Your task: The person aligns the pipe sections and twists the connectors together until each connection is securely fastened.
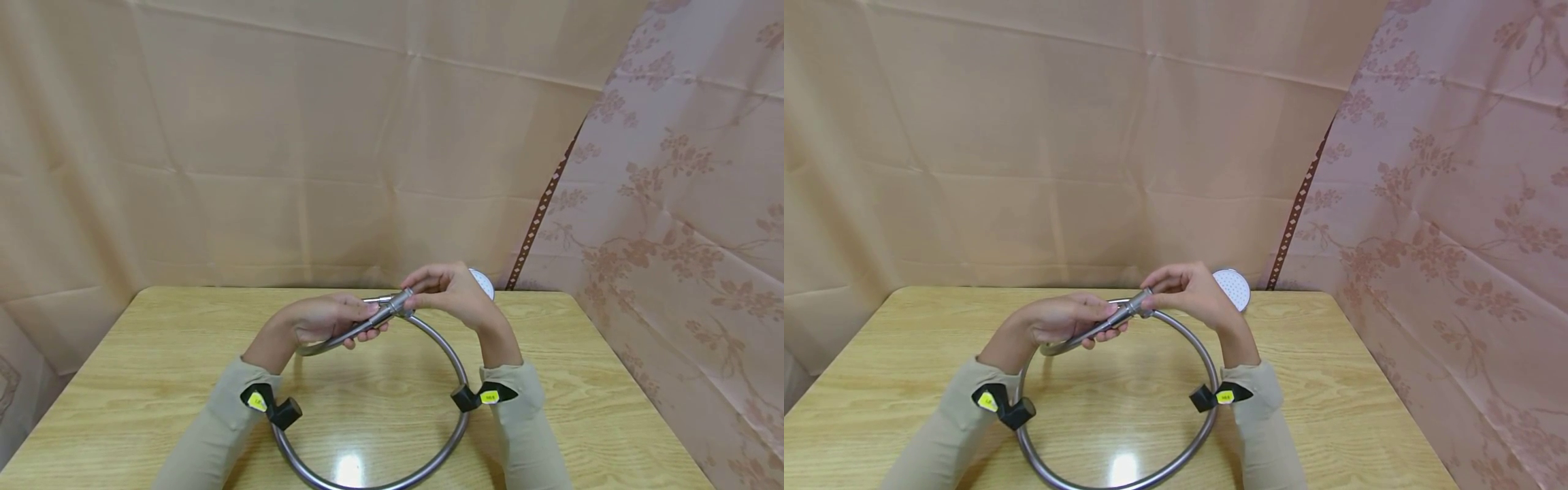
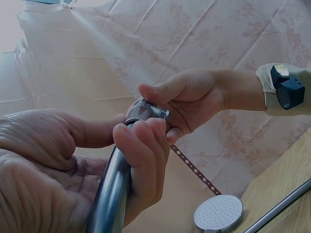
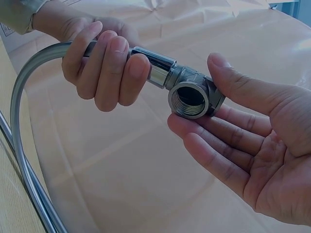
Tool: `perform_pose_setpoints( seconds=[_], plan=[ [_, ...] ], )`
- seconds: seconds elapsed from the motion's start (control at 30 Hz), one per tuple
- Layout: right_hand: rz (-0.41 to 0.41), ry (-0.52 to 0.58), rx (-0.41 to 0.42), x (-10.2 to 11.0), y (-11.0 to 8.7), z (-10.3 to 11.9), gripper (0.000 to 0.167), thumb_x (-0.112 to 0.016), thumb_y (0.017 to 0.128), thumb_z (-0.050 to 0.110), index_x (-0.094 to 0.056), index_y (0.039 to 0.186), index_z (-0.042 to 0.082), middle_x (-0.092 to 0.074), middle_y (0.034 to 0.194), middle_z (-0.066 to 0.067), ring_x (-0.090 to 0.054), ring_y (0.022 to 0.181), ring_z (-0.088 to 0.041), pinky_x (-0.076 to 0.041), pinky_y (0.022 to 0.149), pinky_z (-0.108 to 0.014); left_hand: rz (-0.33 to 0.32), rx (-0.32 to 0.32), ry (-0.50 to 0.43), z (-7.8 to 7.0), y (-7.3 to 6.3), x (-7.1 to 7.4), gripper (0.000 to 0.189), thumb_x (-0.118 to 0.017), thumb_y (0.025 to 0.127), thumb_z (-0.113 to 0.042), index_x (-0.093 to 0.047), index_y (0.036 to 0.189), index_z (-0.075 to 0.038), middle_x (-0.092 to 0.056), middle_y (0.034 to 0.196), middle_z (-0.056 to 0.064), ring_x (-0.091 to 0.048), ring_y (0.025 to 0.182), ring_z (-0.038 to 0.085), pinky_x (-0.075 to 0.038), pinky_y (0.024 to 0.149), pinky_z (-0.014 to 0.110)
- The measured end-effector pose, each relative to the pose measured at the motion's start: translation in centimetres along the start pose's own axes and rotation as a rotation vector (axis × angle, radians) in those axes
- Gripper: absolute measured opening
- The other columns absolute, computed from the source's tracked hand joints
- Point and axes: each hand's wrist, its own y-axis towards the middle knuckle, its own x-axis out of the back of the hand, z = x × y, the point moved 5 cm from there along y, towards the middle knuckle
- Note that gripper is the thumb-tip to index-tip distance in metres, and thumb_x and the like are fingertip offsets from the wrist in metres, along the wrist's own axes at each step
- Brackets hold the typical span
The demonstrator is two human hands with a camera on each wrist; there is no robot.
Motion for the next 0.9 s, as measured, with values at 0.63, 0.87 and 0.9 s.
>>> perform_pose_setpoints(
  seconds=[0.63, 0.87, 0.9],
  plan=[
    [-0.004, -0.002, -0.005, -0.02, 0.0, 0.05, 0.032, -0.083, 0.084, 0.007, -0.07, 0.108, -0.011, -0.079, 0.088, -0.002, -0.075, 0.079, -0.013, -0.061, 0.079, -0.031, -0.006, -0.007, 0.034, 0.06, 0.06, -0.16, 0.027, -0.049, 0.108, -0.031, -0.065, 0.103, -0.01, -0.06, 0.085, -0.006, -0.054, 0.075, 0.005, -0.049, 0.062, 0.016],
    [-0.003, -0.011, -0.006, 0.0, -0.05, 0.03, 0.029, -0.081, 0.085, 0.004, -0.07, 0.108, -0.01, -0.078, 0.088, 0.001, -0.075, 0.08, -0.013, -0.061, 0.08, -0.032, -0.032, 0.02, 0.008, 0.08, 0.07, -0.12, 0.034, -0.045, 0.11, -0.028, -0.064, 0.119, -0.001, -0.063, 0.085, -0.006, -0.055, 0.076, 0.004, -0.048, 0.06, 0.016],
    [-0.004, -0.014, -0.006, 0.01, -0.04, 0.01, 0.029, -0.081, 0.085, 0.004, -0.07, 0.108, -0.009, -0.078, 0.088, 0.001, -0.075, 0.08, -0.014, -0.061, 0.081, -0.032, -0.03, 0.023, 0.004, 0.07, 0.08, -0.14, 0.037, -0.043, 0.11, -0.028, -0.062, 0.124, 0.001, -0.063, 0.086, -0.006, -0.055, 0.076, 0.004, -0.048, 0.061, 0.016]
  ],
)
